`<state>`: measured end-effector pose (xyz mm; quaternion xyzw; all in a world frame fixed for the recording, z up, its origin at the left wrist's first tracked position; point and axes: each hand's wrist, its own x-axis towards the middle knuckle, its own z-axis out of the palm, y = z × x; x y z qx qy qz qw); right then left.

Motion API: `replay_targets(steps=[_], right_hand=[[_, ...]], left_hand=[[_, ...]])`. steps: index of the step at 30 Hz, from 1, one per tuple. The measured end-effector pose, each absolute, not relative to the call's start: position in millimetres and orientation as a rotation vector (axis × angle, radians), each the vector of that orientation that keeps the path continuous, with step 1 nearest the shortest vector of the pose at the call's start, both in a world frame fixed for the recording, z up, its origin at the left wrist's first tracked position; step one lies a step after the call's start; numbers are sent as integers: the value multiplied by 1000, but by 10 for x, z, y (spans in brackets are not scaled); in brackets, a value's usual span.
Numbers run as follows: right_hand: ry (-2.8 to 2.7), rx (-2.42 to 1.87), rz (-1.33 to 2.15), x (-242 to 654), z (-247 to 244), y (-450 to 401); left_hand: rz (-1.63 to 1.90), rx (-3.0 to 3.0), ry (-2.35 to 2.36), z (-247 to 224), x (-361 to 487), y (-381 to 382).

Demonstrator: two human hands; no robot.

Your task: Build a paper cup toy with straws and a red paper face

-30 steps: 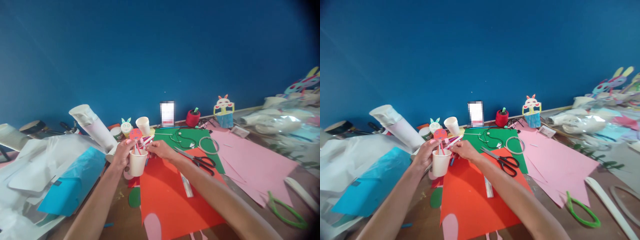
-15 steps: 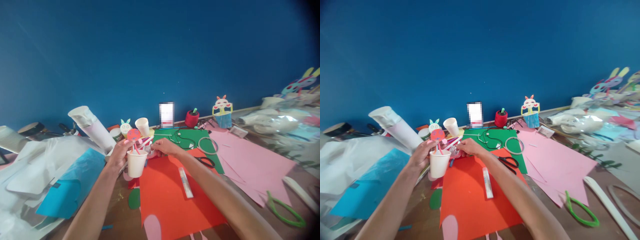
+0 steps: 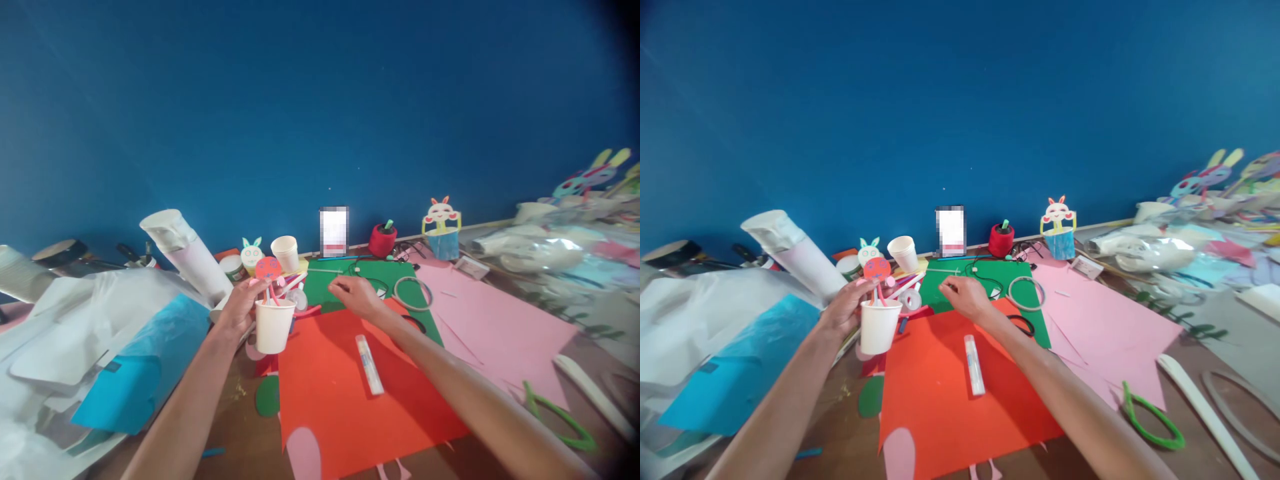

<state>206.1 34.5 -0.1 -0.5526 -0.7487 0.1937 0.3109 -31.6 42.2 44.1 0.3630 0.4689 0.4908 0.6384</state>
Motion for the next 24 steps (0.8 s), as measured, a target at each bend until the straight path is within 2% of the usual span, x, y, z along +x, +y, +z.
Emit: replay_targets(steps=[6,12,24], right_hand=[[-2012,-1677,329,2422,-102,-59],[-2226,-1872,142,2654,-79,-105],[-2325,-1919,326,2989,66,-136]], left_hand=[[1119,826,1032,428,-272,399],[1104,836,1047,452,-280,381],[1104,873,1040,400,-316,415]])
